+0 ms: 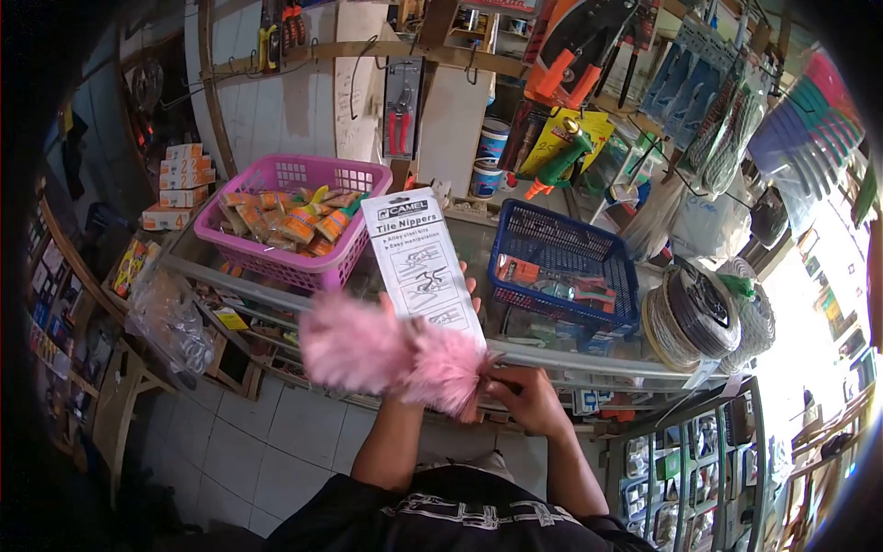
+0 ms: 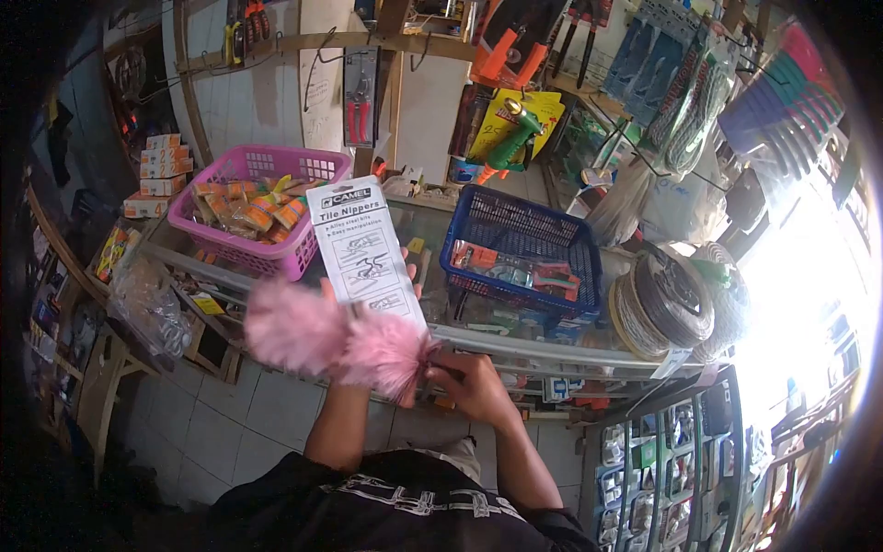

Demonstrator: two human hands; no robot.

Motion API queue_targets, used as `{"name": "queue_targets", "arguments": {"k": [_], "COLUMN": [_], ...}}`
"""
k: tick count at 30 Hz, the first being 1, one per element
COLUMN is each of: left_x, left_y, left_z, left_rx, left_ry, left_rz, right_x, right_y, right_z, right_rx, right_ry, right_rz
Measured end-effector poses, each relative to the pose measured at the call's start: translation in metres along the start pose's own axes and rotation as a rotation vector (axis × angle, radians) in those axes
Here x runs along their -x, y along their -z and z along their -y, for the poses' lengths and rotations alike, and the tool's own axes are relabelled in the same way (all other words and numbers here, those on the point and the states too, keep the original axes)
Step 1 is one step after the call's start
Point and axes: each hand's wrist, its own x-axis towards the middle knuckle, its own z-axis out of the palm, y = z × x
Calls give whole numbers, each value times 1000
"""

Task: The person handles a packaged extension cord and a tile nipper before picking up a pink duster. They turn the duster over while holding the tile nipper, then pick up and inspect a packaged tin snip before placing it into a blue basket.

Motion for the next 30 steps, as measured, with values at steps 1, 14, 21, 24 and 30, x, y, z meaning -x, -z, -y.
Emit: {"name": "queue_targets", "arguments": {"k": [1, 14, 21, 24, 30], "left_x": [4, 28, 58, 73, 101], "left_y": [-6, 1, -6, -7, 8], "left_z": [6, -11, -26, -41, -59], "left_rx": [-150, -360, -428, -352, -247], "left_ry": [-34, -93, -94, 3, 39], "left_rz": [-55, -236, -323, -233, -244], "right_x": [0, -16, -46, -61, -70], "right_y": [-3, 3, -1, -16, -35], "right_z": [3, -10, 9, 4, 9], "right_rx": [-24, 46, -21, -100, -126], "right_ry": [-7, -74, -80, -94, -115], "right_rz": [2, -80, -25, -172, -27]}}
